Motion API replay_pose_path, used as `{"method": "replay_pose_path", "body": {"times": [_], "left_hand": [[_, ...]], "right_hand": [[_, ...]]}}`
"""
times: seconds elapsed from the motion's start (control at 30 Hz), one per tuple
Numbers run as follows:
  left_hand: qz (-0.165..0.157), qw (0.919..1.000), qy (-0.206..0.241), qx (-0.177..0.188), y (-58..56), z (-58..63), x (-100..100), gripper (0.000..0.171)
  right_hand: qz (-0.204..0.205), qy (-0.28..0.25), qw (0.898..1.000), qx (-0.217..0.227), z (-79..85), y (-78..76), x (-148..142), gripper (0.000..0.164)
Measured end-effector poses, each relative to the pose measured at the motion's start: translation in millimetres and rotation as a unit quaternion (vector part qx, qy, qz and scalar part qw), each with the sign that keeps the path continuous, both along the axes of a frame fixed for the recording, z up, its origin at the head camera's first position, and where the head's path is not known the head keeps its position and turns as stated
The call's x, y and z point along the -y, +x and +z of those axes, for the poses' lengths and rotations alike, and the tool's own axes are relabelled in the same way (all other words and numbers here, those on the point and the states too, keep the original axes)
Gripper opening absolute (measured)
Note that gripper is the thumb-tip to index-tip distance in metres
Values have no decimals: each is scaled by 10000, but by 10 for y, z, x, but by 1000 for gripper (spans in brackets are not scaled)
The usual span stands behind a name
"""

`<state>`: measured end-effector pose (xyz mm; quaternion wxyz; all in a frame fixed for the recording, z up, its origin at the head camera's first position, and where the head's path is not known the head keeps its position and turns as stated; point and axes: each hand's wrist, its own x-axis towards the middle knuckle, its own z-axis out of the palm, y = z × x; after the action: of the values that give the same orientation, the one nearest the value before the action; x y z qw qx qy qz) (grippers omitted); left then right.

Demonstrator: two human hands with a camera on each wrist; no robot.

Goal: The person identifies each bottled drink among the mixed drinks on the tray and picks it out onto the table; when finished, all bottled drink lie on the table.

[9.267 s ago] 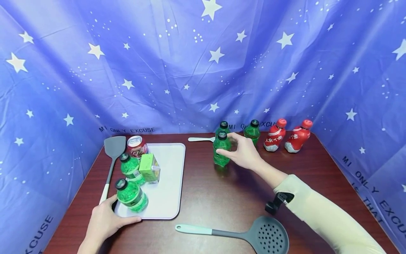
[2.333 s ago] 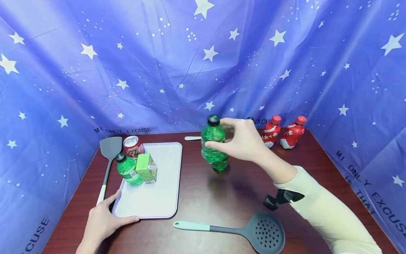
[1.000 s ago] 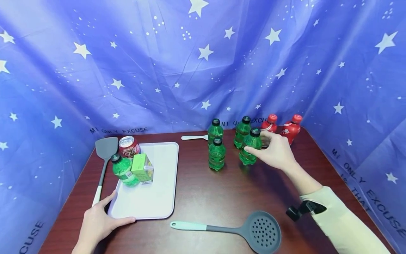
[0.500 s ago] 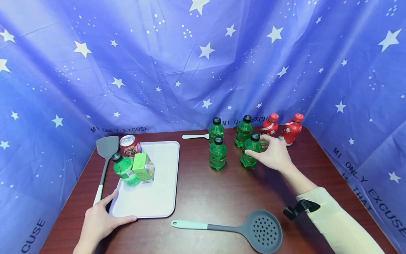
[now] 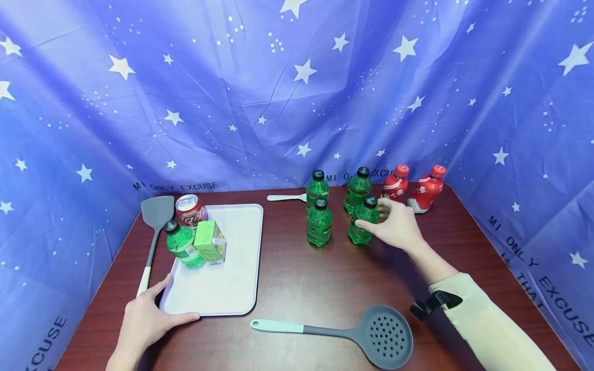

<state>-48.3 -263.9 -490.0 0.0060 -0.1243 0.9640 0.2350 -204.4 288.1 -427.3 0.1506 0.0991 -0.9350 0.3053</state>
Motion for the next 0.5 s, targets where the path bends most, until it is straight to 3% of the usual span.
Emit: {"method": "replay_pose_path", "body": {"times": [0.3, 0.5], "left_hand": [[54, 10000, 40, 30, 5, -19, 8, 141], [79, 9999, 39, 135, -3, -20, 4, 141]], "right_hand": [[72, 122, 9996, 247, 32, -10, -22, 49], [81, 93, 9998, 143, 226, -62, 31, 55]]}}
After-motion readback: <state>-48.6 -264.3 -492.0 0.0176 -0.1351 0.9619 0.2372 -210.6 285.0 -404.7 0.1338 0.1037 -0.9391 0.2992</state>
